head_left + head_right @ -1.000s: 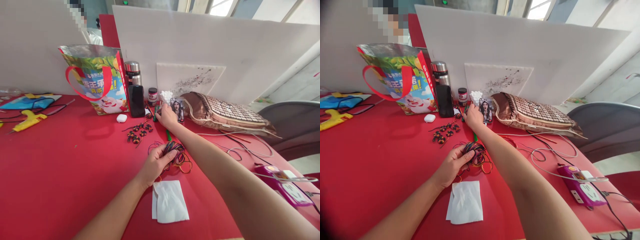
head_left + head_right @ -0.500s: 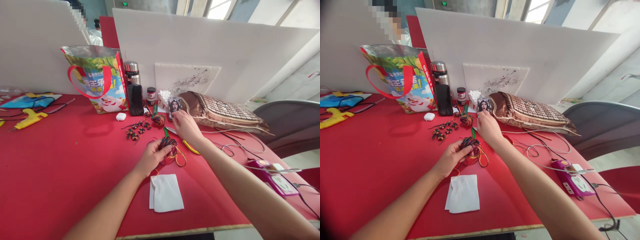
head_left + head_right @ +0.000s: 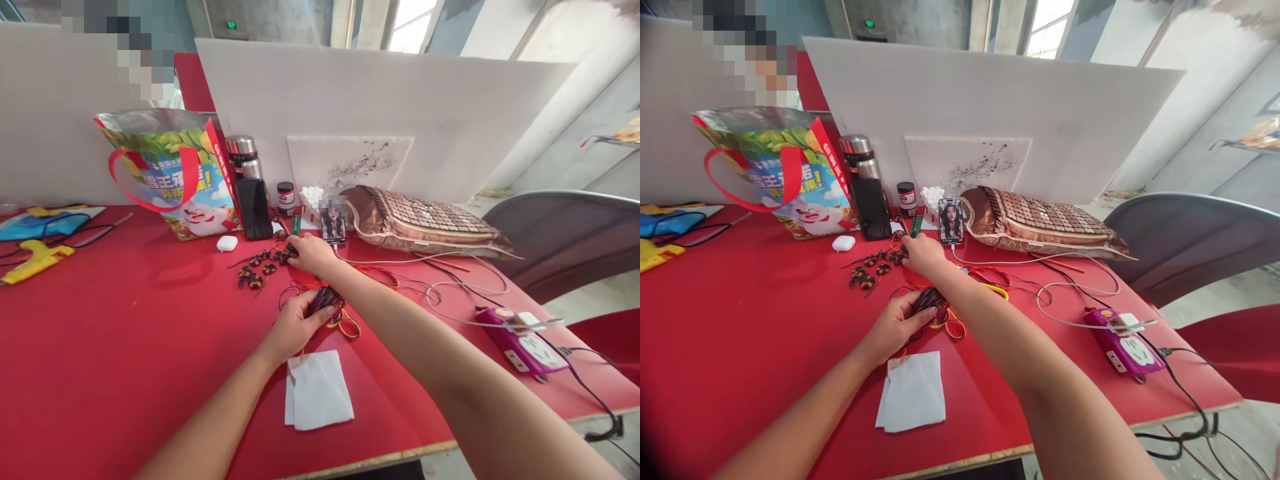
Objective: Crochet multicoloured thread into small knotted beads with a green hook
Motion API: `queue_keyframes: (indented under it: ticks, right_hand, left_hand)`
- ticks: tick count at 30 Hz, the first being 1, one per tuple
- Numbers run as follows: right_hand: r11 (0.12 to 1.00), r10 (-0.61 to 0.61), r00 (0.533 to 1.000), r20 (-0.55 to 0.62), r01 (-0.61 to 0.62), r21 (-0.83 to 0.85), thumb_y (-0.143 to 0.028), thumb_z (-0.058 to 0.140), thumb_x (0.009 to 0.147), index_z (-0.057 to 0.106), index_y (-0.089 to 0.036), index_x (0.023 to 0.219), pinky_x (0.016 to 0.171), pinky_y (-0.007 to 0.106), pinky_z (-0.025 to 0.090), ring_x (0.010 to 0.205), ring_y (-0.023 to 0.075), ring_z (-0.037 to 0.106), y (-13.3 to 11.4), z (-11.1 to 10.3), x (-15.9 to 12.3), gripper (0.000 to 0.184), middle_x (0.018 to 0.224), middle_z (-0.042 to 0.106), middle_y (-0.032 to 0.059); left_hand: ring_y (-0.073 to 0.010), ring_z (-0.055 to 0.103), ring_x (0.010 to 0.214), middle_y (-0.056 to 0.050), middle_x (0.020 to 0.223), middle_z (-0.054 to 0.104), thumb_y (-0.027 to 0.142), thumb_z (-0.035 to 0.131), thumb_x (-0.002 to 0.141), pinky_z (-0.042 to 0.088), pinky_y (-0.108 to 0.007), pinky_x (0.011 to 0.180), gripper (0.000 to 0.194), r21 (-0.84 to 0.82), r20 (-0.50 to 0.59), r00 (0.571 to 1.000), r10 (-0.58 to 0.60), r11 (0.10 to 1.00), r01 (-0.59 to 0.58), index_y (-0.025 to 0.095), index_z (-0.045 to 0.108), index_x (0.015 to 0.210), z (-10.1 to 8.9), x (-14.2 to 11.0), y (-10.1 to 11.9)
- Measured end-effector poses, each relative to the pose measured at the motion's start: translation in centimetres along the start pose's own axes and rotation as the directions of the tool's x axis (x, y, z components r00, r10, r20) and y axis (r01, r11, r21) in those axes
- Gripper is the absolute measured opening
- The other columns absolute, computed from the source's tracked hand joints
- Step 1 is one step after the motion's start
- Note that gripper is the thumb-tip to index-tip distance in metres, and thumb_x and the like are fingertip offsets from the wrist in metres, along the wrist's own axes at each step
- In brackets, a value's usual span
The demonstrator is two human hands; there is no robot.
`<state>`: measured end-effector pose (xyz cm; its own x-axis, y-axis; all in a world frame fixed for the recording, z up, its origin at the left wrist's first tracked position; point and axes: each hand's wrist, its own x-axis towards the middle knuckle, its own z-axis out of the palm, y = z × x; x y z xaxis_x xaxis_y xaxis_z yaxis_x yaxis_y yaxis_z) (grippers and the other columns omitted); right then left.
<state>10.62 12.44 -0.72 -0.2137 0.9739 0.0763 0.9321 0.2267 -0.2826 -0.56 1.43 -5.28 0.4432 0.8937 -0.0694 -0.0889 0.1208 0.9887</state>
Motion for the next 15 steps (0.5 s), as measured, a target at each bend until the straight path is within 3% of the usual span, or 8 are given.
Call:
queue_keyframes:
  ticks: [4,9,12,15]
  right_hand:
    - [0.997,0.068,0.995,-0.076,-0.071,-0.037,-0.033,0.067,0.104,0.062,-0.017,0.143,0.098,0.042,0.060,0.119,0.0344,0.076,0.3,-0.3,2.3,0.043,0.144,0.063,0.0247]
    - [0.990,0.135,0.986,-0.096,-0.139,-0.029,-0.022,0.074,0.098,0.056,-0.002,0.145,0.103,0.044,0.059,0.125,0.0378,0.073,0.4,-0.1,4.4,0.053,0.151,0.053,0.0351]
    - [0.993,0.114,0.988,-0.102,-0.114,0.002,-0.021,0.068,0.102,0.058,-0.002,0.143,0.102,0.046,0.060,0.123,0.0378,0.074,0.0,0.1,3.6,0.047,0.152,0.051,0.0352]
    - [0.996,0.069,0.993,-0.092,-0.064,0.058,-0.024,0.068,0.102,0.068,-0.008,0.133,0.099,0.045,0.061,0.116,0.0353,0.076,0.1,-0.5,0.9,0.035,0.151,0.055,0.0296]
  left_hand:
    - [-0.0209,0.067,0.083,-0.003,0.087,0.077,0.055,0.091,0.078,0.052,-0.033,0.083,0.045,0.025,0.012,1.000,-0.020,0.999,0.020,0.017,0.079,0.099,-0.3,0.0,-0.2]
    - [-0.0223,0.069,0.087,-0.005,0.094,0.079,0.057,0.087,0.081,0.053,-0.033,0.083,0.047,0.034,0.029,0.999,-0.031,0.999,0.030,0.016,0.078,0.103,-0.5,0.1,-0.4]
    - [-0.0226,0.070,0.086,-0.005,0.091,0.079,0.056,0.086,0.083,0.054,-0.033,0.083,0.044,0.041,0.039,0.999,-0.024,0.999,0.022,0.017,0.078,0.102,-0.6,0.0,-0.3]
    - [-0.0229,0.071,0.087,-0.005,0.091,0.079,0.054,0.086,0.083,0.054,-0.034,0.085,0.040,0.049,0.029,1.000,0.006,0.999,-0.008,0.018,0.078,0.100,-0.6,0.0,-0.1]
